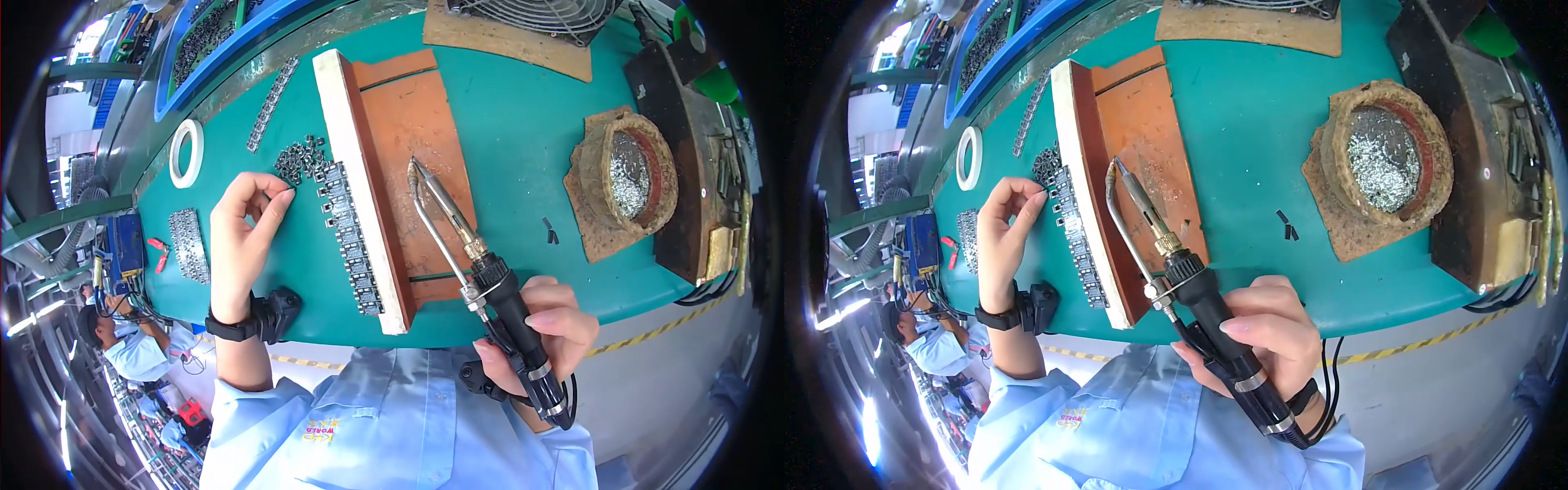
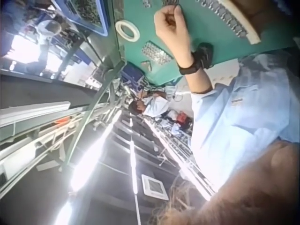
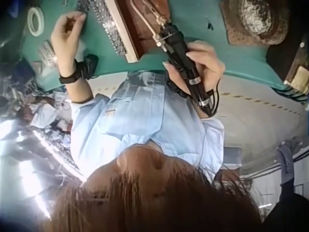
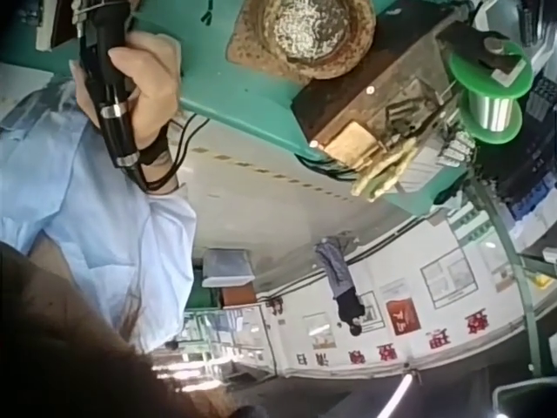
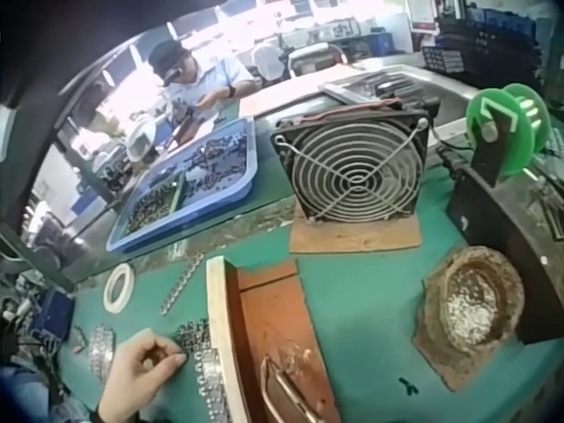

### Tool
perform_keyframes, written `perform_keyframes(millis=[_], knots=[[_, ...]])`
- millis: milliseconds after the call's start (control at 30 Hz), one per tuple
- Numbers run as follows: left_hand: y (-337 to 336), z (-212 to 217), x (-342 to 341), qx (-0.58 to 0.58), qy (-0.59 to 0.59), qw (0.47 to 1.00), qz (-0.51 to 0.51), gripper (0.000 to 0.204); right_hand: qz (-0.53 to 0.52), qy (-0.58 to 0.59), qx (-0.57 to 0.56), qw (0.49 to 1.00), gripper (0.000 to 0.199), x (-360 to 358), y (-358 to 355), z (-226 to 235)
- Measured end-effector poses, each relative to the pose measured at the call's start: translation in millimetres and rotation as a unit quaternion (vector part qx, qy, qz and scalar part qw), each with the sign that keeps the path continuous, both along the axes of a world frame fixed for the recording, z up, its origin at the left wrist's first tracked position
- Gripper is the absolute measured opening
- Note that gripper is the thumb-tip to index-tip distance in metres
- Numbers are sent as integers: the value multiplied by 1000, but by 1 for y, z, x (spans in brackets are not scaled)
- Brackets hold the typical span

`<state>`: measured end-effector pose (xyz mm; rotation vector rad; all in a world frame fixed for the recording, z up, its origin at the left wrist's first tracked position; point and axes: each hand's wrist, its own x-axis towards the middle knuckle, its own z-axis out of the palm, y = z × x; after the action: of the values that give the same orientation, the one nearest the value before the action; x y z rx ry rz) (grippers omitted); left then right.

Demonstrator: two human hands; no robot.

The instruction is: Solder electronic components onto a printed circuit board.

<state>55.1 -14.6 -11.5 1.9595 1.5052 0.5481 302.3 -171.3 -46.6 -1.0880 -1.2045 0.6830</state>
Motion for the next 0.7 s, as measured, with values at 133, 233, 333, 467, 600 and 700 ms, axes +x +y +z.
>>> perform_keyframes(millis=[133,233,333,467,600,700], knots=[[-1,0,1,9,-4,1000,3,9,20,-17,0,1000,55,5,4,3],[-3,2,3,19,-11,1000,4,8,36,-26,6,999,56,7,6,7],[-5,10,3,4,-16,1000,0,10,33,-28,7,999,54,4,5,8],[-24,25,5,-32,-100,993,59,12,16,-22,2,1000,53,-2,3,8],[-56,47,10,-142,-246,956,79,13,-1,-25,-2,1000,51,-12,4,13],[-67,38,8,-177,-326,925,87,12,-1,-28,-13,1000,50,-19,1,17]])
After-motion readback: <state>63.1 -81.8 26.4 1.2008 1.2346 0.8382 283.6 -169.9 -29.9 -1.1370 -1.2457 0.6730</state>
